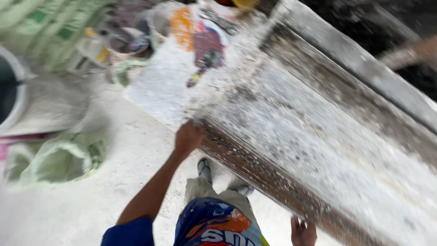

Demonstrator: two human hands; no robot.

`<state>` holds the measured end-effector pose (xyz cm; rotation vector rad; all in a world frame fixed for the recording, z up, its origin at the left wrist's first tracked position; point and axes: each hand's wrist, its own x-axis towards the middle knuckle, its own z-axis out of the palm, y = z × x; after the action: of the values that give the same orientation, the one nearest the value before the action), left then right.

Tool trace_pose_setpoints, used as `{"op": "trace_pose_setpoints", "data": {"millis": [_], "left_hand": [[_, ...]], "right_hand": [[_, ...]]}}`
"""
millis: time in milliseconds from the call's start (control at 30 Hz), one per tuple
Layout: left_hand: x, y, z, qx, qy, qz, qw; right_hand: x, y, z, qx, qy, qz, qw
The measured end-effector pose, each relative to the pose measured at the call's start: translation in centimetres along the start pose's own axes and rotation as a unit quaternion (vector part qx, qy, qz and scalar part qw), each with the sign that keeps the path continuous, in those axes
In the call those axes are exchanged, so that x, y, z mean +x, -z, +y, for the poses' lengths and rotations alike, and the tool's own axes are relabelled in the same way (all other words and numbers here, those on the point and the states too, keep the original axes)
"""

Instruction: The person cleans ornate wooden molding strips laid on the workshop floor, brushing dust out of the carved grooves with a small brush and running a hand along the pieces. They then sweep accumulated plaster dust off the adjacent workbench with an orange brush.

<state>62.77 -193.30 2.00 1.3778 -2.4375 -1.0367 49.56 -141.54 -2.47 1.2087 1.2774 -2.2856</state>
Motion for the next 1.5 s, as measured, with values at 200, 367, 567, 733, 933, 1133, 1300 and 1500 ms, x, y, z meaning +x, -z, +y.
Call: {"op": "trace_pose_setpoints", "data": {"millis": [200, 367, 567, 733, 933, 1133, 1300, 1500], "left_hand": [[-1.9, 1.7, 1.8, 0.007, -0.051, 0.005, 0.999], [-0.5, 1.7, 4.3, 0.141, -0.08, -0.049, 0.986], [3.6, -0.6, 9.8, 0.35, -0.143, -0.002, 0.926], [-5.7, -7.0, 18.8, 0.211, -0.52, -0.099, 0.822], [-23.6, -9.2, 23.9, 0.005, -0.698, -0.647, 0.308], [-11.7, -14.8, 30.9, 0.196, -0.746, -0.45, 0.449], [-17.0, -17.1, 28.5, 0.116, -0.826, -0.405, 0.375], [-18.3, -17.5, 28.7, -0.003, -0.757, -0.279, 0.591]], "right_hand": [[-0.3, 4.0, -1.0, 0.072, 0.07, -0.008, 0.995], [-1.7, 4.6, -4.3, -0.052, 0.115, 0.031, 0.992], [-0.8, -4.6, -7.0, -0.112, 0.244, 0.116, 0.956], [-2.8, -10.7, -9.9, -0.141, 0.198, 0.013, 0.97], [-4.4, -14.9, -12.6, -0.202, 0.123, 0.002, 0.972], [-6.1, -15.0, -13.4, -0.199, 0.119, -0.024, 0.972], [-7.4, -15.1, -13.6, -0.225, 0.141, 0.001, 0.964], [-7.5, -14.5, -13.6, -0.189, 0.153, -0.016, 0.97]]}}
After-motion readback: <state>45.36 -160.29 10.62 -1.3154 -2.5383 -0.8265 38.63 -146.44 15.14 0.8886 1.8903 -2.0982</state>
